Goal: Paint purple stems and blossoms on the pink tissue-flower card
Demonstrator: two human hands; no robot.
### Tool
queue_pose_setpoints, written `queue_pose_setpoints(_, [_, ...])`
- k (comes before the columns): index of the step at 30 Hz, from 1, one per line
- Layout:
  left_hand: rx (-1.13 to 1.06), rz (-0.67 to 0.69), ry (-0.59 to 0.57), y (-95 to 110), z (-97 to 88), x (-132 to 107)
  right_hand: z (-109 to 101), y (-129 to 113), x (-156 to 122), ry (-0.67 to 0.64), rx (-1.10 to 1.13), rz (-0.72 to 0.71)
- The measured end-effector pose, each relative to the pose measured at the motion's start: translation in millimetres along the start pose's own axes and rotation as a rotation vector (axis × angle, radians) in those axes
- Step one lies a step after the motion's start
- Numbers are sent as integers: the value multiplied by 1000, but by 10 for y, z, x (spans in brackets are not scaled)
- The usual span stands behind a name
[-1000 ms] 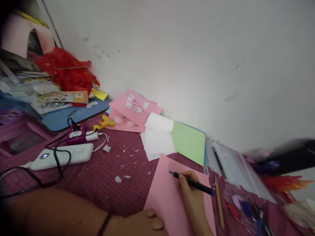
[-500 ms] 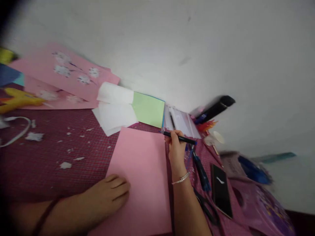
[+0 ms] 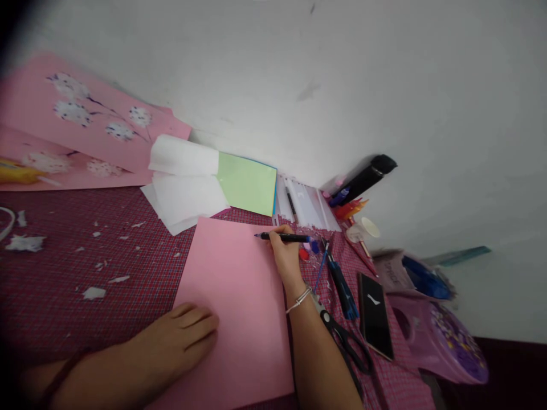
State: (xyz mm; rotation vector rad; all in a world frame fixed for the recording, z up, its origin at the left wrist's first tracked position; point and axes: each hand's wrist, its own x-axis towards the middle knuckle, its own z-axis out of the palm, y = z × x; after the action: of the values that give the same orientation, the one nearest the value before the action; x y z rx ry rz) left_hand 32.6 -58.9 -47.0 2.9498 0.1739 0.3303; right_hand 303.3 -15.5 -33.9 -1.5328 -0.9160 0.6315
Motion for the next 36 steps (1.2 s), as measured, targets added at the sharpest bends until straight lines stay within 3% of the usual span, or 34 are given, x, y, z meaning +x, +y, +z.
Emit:
queue_pose_setpoints(11, [-29, -2, -27, -3, -109, 33, -81, -25, -18, 15, 47, 33])
queue_pose_setpoints(36, [-71, -6, -27, -20, -5, -18, -60, -26, -28, 29, -46, 24])
